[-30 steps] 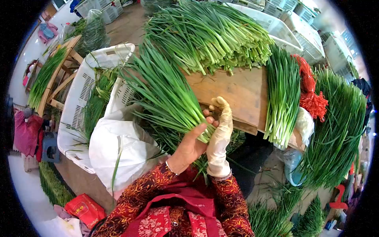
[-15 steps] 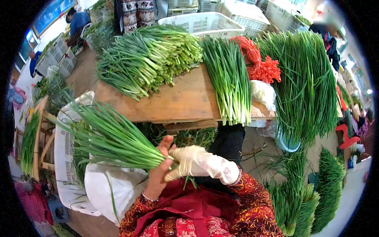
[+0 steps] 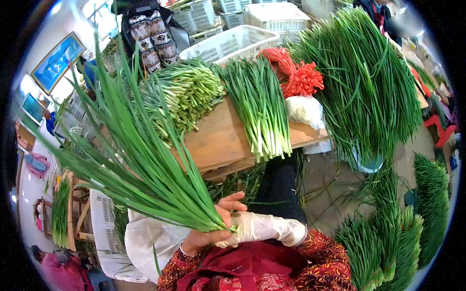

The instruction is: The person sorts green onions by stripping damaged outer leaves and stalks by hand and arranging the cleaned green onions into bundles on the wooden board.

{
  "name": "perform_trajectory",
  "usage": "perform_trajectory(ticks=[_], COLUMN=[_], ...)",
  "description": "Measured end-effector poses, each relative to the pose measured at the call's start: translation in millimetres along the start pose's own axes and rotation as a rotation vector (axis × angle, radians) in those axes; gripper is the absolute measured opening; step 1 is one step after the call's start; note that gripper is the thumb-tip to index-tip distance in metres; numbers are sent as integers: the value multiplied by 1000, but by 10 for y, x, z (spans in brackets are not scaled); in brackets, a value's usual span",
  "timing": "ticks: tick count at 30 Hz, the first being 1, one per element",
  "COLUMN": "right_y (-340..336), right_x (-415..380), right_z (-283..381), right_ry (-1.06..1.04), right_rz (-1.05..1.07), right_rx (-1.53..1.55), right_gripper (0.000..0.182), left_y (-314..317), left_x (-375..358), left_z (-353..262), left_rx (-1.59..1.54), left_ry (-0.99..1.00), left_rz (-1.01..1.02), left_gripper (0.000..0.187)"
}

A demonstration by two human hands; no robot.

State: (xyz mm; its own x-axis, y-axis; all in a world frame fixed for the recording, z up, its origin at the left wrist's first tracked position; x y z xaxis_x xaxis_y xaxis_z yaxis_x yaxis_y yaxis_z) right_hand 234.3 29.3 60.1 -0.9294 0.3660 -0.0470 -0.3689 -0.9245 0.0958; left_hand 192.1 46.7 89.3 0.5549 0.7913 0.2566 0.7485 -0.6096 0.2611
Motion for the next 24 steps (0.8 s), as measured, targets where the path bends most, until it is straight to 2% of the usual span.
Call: perform_trajectory(ticks=[4, 5, 7, 8, 10, 11, 13, 16, 17, 18, 19, 20, 22, 23, 24], right_y=[-96, -72, -16, -29, 148, 116, 137, 230, 263, 323, 379, 378, 417, 427, 439], right_x=[-83, -112, -158, -150, -206, -230, -241, -275, -210, -175, -143, -150, -186, -204, -224], right_z=[-118, -172, -244, -245, -339, -369, -173, -146, -129, -72, 25, 20, 3, -10, -22], right_ry=[45, 122, 272, 264, 371, 338, 324, 391, 296, 213, 139, 143, 145, 144, 142], right_rz=[-25, 13, 94, 90, 268, 184, 193, 250, 168, 241, 322, 319, 369, 390, 412], right_rx=[-59, -5, 94, 91, 159, 55, 21, 0, 106, 224, 348, 351, 317, 298, 281], right_gripper=[58, 53, 42, 42, 42, 43, 44, 45, 49, 47, 46, 46, 35, 31, 27], left_y=[131, 139, 126, 120, 182, 214, 229, 276, 313, 351, 383, 397, 412, 438, 439], left_x=[119, 114, 70, 56, 5, -22, -87, -152, -161, -169, -170, -182, -201, -192, -180], left_z=[76, 102, 158, 182, 176, 173, 178, 189, 128, 88, 80, 91, 101, 97, 15], left_rx=[-71, -52, -18, 10, 10, 10, 15, 42, 33, 23, -35, -40, -260, -265, -364], left_ry=[-102, -105, -143, -173, -189, -197, -212, -174, -60, 56, 197, 198, 163, 160, 226], left_rz=[87, 125, 143, 157, 194, 213, 217, 287, 310, 333, 418, 418, 418, 424, 398], left_gripper=[32, 40, 42, 45, 50, 52, 52, 59, 64, 69, 85, 85, 93, 93, 95])
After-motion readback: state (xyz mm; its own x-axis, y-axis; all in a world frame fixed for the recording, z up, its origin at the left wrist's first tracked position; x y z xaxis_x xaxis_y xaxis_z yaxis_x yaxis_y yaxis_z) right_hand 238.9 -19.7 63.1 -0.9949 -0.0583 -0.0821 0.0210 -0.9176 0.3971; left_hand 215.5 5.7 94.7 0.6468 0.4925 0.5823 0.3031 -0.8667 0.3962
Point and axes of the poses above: each hand's wrist, its own x-axis towards the middle knuckle, its own y-axis out of the palm, z = x × y, the point moved 8 cm from there along x, towards the middle knuckle, and after that the axes turned 3 degrees about -x, right-handed, at the moved point
